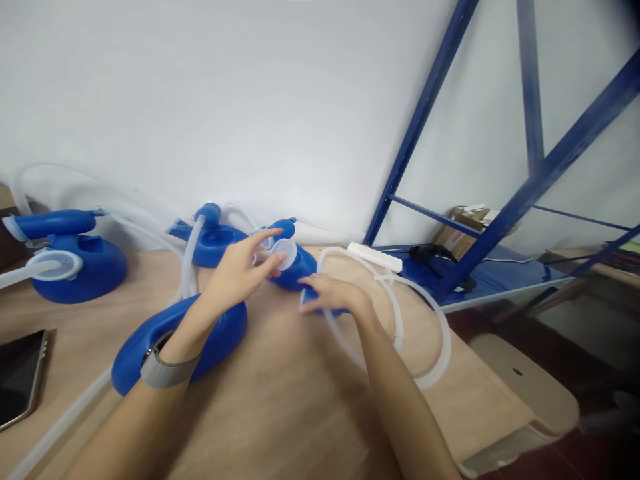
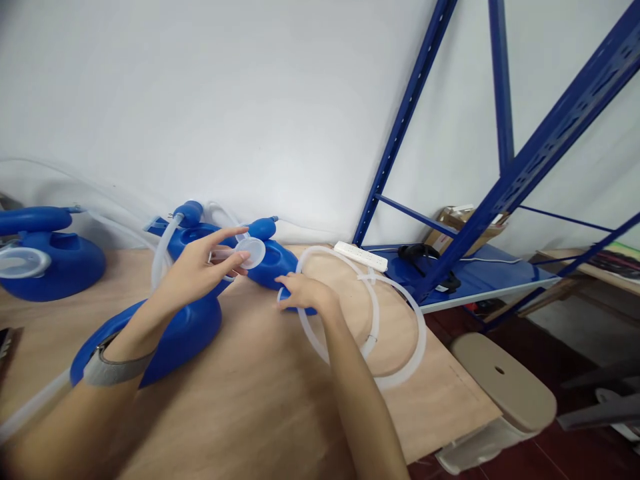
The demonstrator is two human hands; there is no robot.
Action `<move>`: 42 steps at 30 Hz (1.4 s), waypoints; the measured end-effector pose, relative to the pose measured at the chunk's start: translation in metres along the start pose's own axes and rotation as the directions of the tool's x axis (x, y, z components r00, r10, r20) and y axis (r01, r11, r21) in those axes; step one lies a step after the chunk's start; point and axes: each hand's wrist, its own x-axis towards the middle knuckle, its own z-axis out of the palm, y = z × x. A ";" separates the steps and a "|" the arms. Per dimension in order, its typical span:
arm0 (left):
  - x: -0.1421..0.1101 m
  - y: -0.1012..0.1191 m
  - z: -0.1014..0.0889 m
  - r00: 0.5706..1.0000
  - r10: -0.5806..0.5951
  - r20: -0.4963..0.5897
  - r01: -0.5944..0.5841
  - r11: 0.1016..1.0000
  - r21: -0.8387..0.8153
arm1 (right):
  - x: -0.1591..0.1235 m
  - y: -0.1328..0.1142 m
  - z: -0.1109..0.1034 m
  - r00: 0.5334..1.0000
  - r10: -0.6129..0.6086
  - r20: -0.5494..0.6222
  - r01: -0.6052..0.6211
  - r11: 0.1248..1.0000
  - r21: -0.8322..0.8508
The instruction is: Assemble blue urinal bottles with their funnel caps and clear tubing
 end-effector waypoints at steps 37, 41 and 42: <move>-0.006 -0.008 0.026 0.985 0.138 0.108 -0.131 0.989 -0.069 | -0.012 -0.016 -0.015 0.807 -0.239 -0.539 0.540 0.667 0.512; -0.006 -0.005 0.021 0.979 0.192 0.074 -0.191 0.981 -0.021 | -0.020 -0.032 -0.017 0.766 -0.233 -0.599 0.587 0.632 0.505; -0.006 -0.003 0.019 0.976 0.204 0.075 -0.203 0.979 -0.017 | -0.023 -0.036 -0.018 0.770 -0.227 -0.596 0.587 0.617 0.524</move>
